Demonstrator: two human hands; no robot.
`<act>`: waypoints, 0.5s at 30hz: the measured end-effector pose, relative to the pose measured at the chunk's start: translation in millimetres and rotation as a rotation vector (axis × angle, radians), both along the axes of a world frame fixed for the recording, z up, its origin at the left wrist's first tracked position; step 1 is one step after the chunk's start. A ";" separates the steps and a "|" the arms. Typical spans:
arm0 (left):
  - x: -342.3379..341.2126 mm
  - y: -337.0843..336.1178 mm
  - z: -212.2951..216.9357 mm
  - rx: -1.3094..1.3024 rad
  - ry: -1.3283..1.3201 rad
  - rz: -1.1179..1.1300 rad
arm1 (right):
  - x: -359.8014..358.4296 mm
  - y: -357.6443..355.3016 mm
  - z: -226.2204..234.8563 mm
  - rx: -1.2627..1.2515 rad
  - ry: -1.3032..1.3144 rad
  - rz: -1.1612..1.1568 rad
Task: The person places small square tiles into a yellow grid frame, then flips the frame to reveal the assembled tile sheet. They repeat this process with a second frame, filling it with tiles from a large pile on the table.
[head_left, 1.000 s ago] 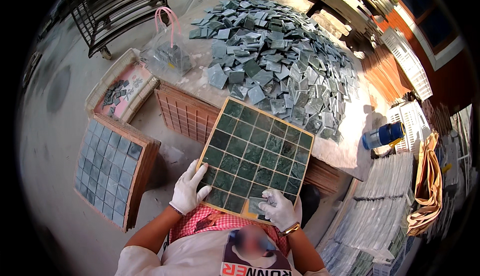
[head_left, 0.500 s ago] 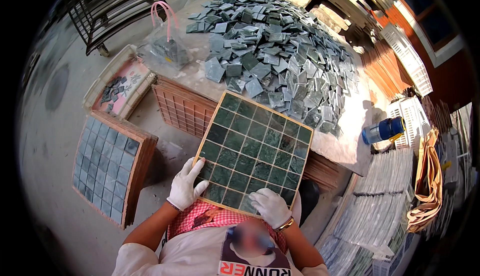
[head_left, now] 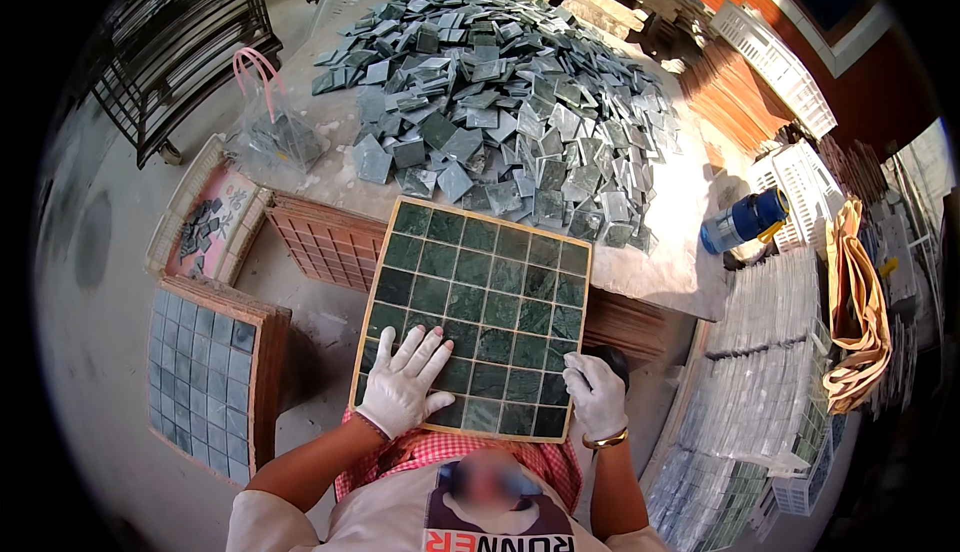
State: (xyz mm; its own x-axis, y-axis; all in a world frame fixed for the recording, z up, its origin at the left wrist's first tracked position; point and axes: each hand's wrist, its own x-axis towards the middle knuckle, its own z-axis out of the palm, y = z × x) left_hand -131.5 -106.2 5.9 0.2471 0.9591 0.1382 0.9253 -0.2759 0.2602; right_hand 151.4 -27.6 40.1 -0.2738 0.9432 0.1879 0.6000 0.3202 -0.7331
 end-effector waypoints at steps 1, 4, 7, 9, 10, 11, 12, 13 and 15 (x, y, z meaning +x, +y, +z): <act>9.2 7.4 -4.3 0.016 0.005 -0.028 | 0.4 0.3 -3.7 -0.013 0.020 -0.020; 42.7 26.5 -3.6 0.038 -0.107 -0.159 | -7.1 4.1 -13.4 -0.087 0.116 -0.039; 88.4 26.8 -20.5 0.026 -0.312 -0.392 | -27.1 10.1 0.6 0.047 0.076 0.041; 101.5 29.9 -26.3 -0.020 -0.316 -0.674 | -29.3 12.3 -10.7 -0.009 0.113 0.048; 104.2 27.7 -35.2 0.022 -0.347 -0.653 | -31.8 12.1 -9.5 -0.092 0.121 0.026; 102.0 26.0 -45.3 0.066 -0.377 -0.632 | -35.6 13.6 -6.5 -0.064 0.051 0.051; 90.7 26.7 -35.1 -0.018 -0.290 -0.539 | -30.6 17.0 -10.3 -0.081 0.040 0.028; 74.5 20.9 -36.3 0.060 -0.349 -0.379 | -24.3 18.5 -12.7 -0.096 0.029 0.008; 25.2 9.5 -14.2 0.064 -0.249 -0.091 | -6.5 22.6 -21.0 -0.027 0.072 -0.030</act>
